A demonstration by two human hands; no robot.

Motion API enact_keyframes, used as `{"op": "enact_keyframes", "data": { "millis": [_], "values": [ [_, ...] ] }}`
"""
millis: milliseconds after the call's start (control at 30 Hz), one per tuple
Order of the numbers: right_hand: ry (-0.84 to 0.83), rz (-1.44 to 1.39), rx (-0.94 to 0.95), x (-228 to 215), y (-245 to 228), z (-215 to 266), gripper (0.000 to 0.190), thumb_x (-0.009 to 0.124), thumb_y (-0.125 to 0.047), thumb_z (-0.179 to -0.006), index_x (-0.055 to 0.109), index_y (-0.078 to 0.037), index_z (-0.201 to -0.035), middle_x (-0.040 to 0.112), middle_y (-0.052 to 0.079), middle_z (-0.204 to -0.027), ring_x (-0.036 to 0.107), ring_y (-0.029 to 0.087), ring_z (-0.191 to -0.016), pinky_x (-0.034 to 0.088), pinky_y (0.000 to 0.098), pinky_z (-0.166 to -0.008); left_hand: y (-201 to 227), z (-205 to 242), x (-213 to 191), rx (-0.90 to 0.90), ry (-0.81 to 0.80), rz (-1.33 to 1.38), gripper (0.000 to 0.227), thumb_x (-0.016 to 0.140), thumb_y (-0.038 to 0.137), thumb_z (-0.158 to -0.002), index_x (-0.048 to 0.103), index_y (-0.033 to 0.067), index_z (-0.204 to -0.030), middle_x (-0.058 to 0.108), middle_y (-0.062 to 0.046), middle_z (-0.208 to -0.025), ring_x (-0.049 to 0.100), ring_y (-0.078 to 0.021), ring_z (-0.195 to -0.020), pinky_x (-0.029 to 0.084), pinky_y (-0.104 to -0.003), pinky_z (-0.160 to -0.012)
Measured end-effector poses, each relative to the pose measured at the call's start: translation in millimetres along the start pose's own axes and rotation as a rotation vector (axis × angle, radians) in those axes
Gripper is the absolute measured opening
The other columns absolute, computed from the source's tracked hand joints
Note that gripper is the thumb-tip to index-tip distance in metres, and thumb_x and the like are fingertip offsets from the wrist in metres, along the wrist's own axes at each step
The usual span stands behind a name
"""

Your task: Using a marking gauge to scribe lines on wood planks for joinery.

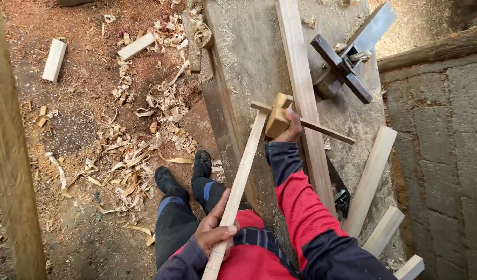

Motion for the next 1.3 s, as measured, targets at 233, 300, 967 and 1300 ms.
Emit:
{"op": "enact_keyframes", "data": {
  "millis": [233, 300, 967, 1300],
  "values": [
    [-0.194, 0.081, -0.053, 32.2, -5.8, 15.6, 0.066, 0.064, -0.035, -0.076, 0.053, -0.001, -0.132, 0.066, 0.017, -0.109, 0.067, 0.027, -0.094, 0.061, 0.0397, -0.082, 2.0, 2.8, 6.2, -0.001, -0.022, 0.038, 0.103, 0.061, -0.005, -0.082, 0.015, 0.0352, -0.165, 0.065, -0.013, -0.091, 0.058, -0.0157, -0.043, 0.048, -0.032, -0.039],
    [-0.268, 0.109, -0.086, 40.6, -8.5, 24.8, 0.068, 0.063, -0.035, -0.079, 0.051, 0.004, -0.134, 0.067, 0.023, -0.114, 0.066, 0.030, -0.095, 0.060, 0.0404, -0.081, 0.8, 2.6, 6.9, 0.007, -0.030, 0.050, 0.104, 0.061, -0.005, -0.082, 0.015, 0.0344, -0.166, 0.065, -0.013, -0.089, 0.058, -0.0156, -0.043, 0.048, -0.032, -0.039],
    [-0.139, 0.290, -0.174, 5.1, -4.3, -8.9, 0.075, 0.065, -0.042, -0.077, 0.058, 0.006, -0.134, 0.063, 0.015, -0.109, 0.065, 0.024, -0.094, 0.061, 0.0380, -0.077, -8.4, -2.4, 4.6, 0.039, -0.034, 0.107, 0.100, 0.061, -0.005, -0.085, 0.016, 0.0318, -0.167, 0.067, -0.010, -0.079, 0.056, -0.0144, -0.040, 0.044, -0.031, -0.037],
    [-0.143, 0.268, -0.168, 15.5, -7.1, -4.3, 0.057, 0.066, -0.045, -0.083, 0.054, -0.002, -0.120, 0.061, 0.015, -0.107, 0.060, 0.026, -0.086, 0.054, 0.0411, -0.065, -2.4, -6.5, 13.0, 0.019, -0.040, 0.075, 0.101, 0.061, -0.004, -0.083, 0.016, 0.0345, -0.165, 0.067, -0.008, -0.074, 0.055, -0.0157, -0.038, 0.043, -0.032, -0.036]
  ]
}}
Point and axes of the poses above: each hand's wrist, its own z-axis away from the middle knuckle, its own x-axis out of the palm, y = z × x, the point moved 9 cm from there along -z, towards the middle knuckle
